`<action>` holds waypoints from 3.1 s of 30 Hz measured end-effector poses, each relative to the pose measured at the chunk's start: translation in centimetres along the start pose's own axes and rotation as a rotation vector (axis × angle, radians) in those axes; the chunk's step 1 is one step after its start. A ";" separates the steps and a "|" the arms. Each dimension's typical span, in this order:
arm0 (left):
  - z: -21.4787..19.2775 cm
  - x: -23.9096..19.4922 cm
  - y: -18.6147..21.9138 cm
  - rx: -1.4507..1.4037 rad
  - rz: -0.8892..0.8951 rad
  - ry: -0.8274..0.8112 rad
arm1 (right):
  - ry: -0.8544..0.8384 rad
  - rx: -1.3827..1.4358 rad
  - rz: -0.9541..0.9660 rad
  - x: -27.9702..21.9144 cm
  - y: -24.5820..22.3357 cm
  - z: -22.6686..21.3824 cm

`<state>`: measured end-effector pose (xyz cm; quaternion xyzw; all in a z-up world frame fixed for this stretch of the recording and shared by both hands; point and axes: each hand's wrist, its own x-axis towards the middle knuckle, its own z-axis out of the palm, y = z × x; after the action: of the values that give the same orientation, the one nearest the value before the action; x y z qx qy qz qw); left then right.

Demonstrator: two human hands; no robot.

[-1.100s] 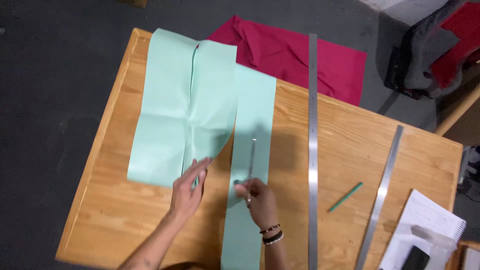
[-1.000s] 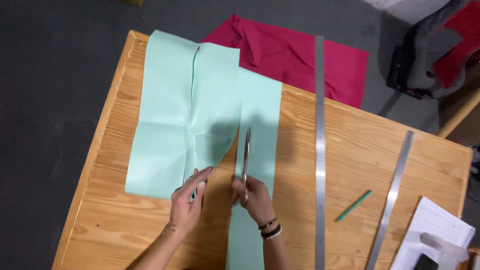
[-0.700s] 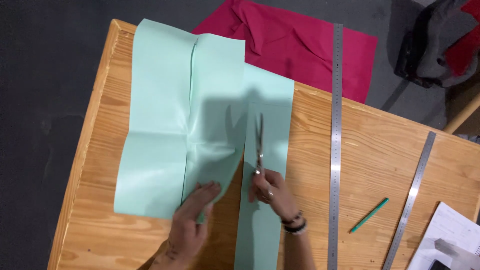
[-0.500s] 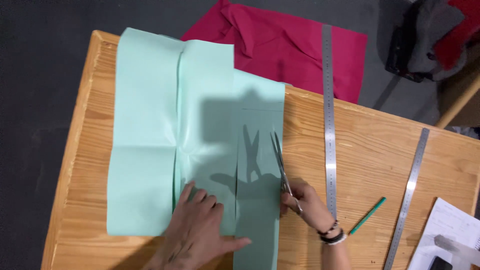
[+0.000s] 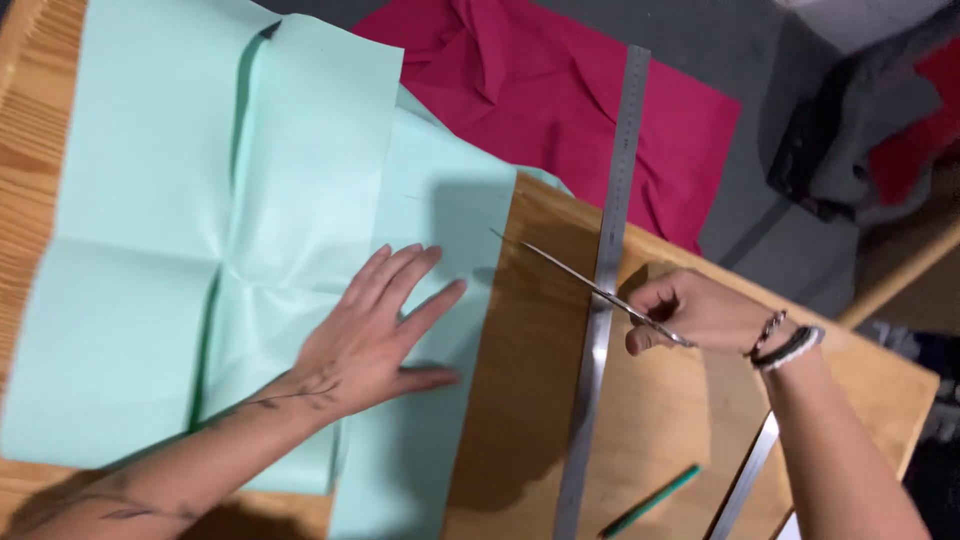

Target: Measuring, marking, and cutting long strips of light green fabric using a ruler, pencil, and scissors on a wooden workbench.

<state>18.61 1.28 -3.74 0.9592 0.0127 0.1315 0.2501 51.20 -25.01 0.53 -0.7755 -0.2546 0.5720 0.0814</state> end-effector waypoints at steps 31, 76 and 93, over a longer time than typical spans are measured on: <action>-0.6 -0.4 0.1 -0.019 0.018 -0.044 | -0.330 -0.247 -0.246 6.7 -6.2 -6.6; -0.4 -0.6 0.0 -0.013 0.011 -0.033 | -0.196 -0.468 -0.253 7.3 -6.5 -6.2; -0.5 -0.6 -0.1 -0.029 0.015 -0.027 | -0.229 -0.446 -0.263 8.0 -8.2 -5.8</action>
<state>17.88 1.50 -3.53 0.9572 0.0004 0.1208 0.2631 55.80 -13.13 -0.88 -0.6650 -0.4801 0.5702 -0.0470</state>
